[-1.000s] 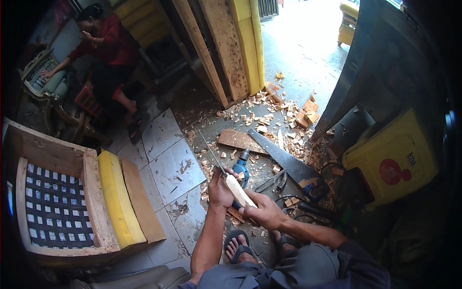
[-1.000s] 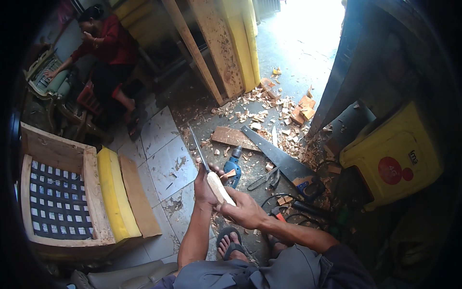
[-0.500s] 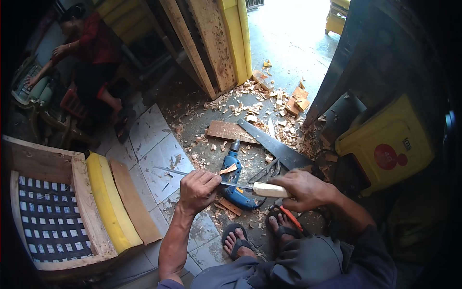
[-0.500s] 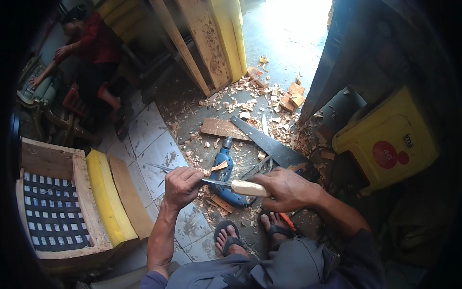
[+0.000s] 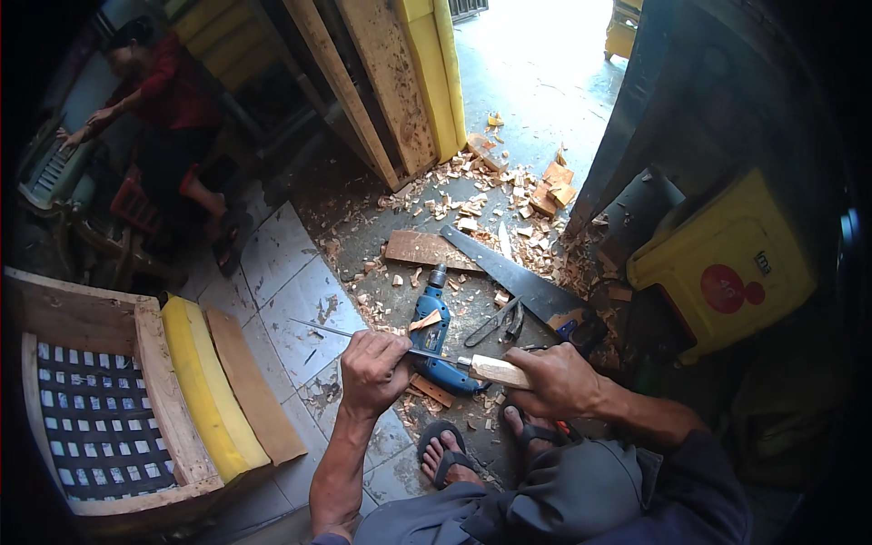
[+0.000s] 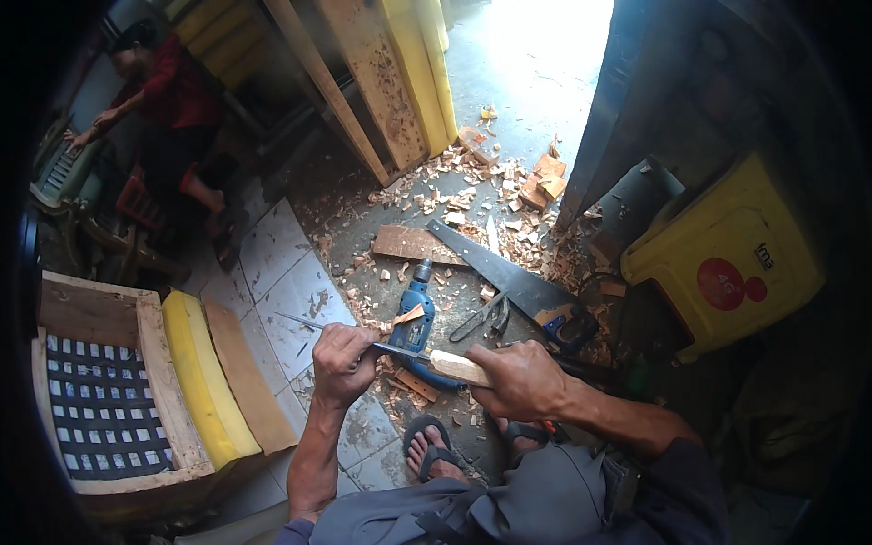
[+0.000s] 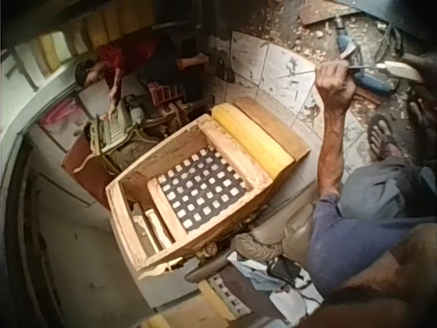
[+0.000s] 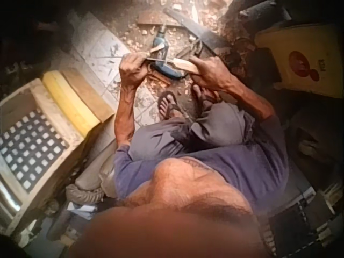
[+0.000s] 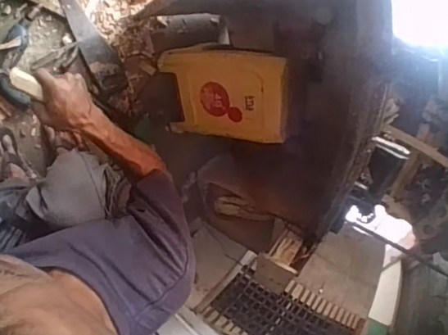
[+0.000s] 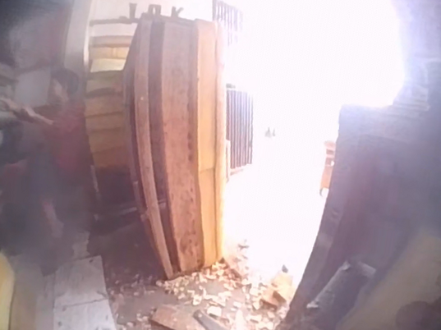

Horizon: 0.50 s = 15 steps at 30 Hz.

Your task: The person carves a wooden handle by striking a machete with a hammer, then handles a long metal rod and a smaller wooden piece.

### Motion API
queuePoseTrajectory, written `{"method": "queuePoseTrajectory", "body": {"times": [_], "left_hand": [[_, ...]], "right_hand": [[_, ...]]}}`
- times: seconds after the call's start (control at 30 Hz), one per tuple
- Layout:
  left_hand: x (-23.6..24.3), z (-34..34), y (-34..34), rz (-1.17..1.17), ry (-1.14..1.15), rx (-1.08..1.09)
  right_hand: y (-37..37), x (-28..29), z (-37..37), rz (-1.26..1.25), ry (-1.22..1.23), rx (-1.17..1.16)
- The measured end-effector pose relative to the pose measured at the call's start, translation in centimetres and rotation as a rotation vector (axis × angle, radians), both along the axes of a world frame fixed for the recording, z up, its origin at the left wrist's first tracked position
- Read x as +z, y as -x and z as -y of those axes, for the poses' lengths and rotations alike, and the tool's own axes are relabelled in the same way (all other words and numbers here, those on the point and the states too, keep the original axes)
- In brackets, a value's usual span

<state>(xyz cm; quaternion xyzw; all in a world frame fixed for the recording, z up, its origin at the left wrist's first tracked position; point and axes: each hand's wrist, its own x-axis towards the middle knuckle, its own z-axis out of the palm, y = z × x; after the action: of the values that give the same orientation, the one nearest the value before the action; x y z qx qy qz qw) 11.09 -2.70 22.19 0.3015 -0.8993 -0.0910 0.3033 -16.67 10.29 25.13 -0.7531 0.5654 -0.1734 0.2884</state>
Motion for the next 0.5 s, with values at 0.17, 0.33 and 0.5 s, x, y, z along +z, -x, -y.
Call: {"method": "queuePoseTrajectory", "body": {"times": [0.17, 0.33, 0.5], "left_hand": [[0.7, 0.6, 0.5, 0.032, -0.036, -0.068], [1.8, 1.3, 0.8, 0.094, -0.036, -0.101], [2.0, 1.2, 0.9, 0.088, -0.069, -0.053]], "right_hand": [[-0.3, -0.4, -1.2, 0.034, 0.091, -0.058], [0.2, -0.4, -1.3, 0.035, 0.130, -0.092], [0.2, -0.3, -1.0, 0.040, 0.178, -0.148]]}}
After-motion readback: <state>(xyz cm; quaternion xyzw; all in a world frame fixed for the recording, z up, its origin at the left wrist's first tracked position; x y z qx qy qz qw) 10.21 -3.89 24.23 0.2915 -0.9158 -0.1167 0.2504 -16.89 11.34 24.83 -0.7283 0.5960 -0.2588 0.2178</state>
